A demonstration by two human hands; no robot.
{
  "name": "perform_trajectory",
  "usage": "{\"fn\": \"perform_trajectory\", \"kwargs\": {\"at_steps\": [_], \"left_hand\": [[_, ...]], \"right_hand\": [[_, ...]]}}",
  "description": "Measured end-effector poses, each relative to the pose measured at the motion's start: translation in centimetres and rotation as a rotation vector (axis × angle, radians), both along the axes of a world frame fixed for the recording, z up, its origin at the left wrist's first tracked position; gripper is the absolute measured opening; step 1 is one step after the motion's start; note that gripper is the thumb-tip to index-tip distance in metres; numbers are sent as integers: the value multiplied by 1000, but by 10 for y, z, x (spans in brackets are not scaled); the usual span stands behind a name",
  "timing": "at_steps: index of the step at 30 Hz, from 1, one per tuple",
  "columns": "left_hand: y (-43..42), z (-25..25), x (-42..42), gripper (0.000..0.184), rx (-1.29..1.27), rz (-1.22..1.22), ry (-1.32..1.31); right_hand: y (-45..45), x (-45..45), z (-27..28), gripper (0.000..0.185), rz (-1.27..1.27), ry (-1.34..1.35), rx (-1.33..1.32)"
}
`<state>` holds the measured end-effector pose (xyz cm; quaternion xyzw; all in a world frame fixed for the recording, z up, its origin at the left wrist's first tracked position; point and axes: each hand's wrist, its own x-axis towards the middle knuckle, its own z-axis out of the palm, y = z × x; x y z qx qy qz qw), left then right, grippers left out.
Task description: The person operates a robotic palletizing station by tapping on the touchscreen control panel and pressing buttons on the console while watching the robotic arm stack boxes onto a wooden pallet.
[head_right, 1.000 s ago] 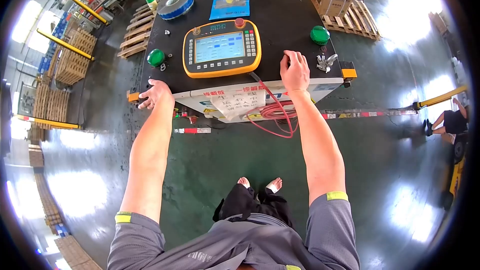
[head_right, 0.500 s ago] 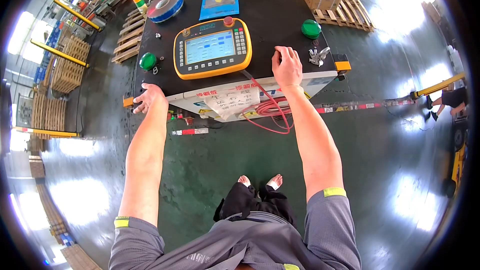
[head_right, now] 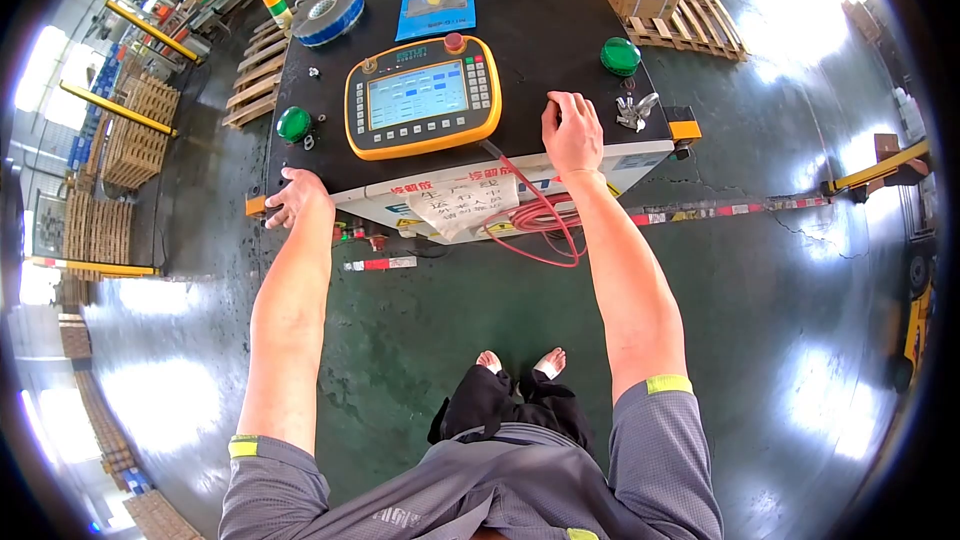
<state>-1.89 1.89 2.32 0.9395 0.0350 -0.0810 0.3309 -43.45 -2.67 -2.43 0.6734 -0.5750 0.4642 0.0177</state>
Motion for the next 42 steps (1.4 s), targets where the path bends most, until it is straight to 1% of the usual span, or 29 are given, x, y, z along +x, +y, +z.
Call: {"fn": "perform_trajectory", "kwargs": {"at_steps": [3,6,8,9,10,11,12,13,14,15,16,20,21,22,32,36,37,39,42], "left_hand": [[1,-1,0,89,5,-6,-6],[-1,-8,5,91,-38,18,-50],[-8,-21,18,93,92,84,-139],[-18,-52,36,91,111,214,-289],[-29,-83,52,86,132,307,-453],[-16,-81,54,84,356,-24,-421],[7,-37,29,88,484,-329,-335],[9,-39,33,91,522,-389,-346],[-3,-49,38,96,284,-126,-305],[-26,-86,65,102,73,166,-362],[-40,-106,82,109,112,220,-381],[-30,-91,79,114,17,122,-313],[-36,-98,88,113,45,135,-322],[-34,-96,87,112,15,125,-285],[-40,-92,86,110,-53,221,-293],[-45,-108,97,109,-22,226,-306],[-38,-96,89,109,-21,233,-310],[-27,-74,65,108,31,151,-230],[-26,-77,66,107,49,137,-253]], "right_hand": [[1,0,1,14,9,-6,-22],[0,2,0,13,14,-6,-9],[-5,3,-6,15,0,65,-100],[7,5,4,17,43,51,-5],[14,4,16,21,71,130,-104],[20,2,34,17,47,157,-5],[6,2,9,5,-19,122,-135],[7,0,9,10,-4,101,-65],[5,1,3,14,-39,121,-90],[7,-3,3,17,20,-63,-60],[14,-5,12,15,16,-72,-46],[18,-6,12,13,48,-120,-41],[19,-6,14,12,42,-113,-26],[18,-6,14,12,35,-112,-34],[15,-3,11,14,43,-87,32],[14,-4,14,14,25,-83,17],[16,-2,13,14,5,-83,-7],[17,-2,14,13,17,-88,10],[16,-3,14,13,26,-97,30]]}}
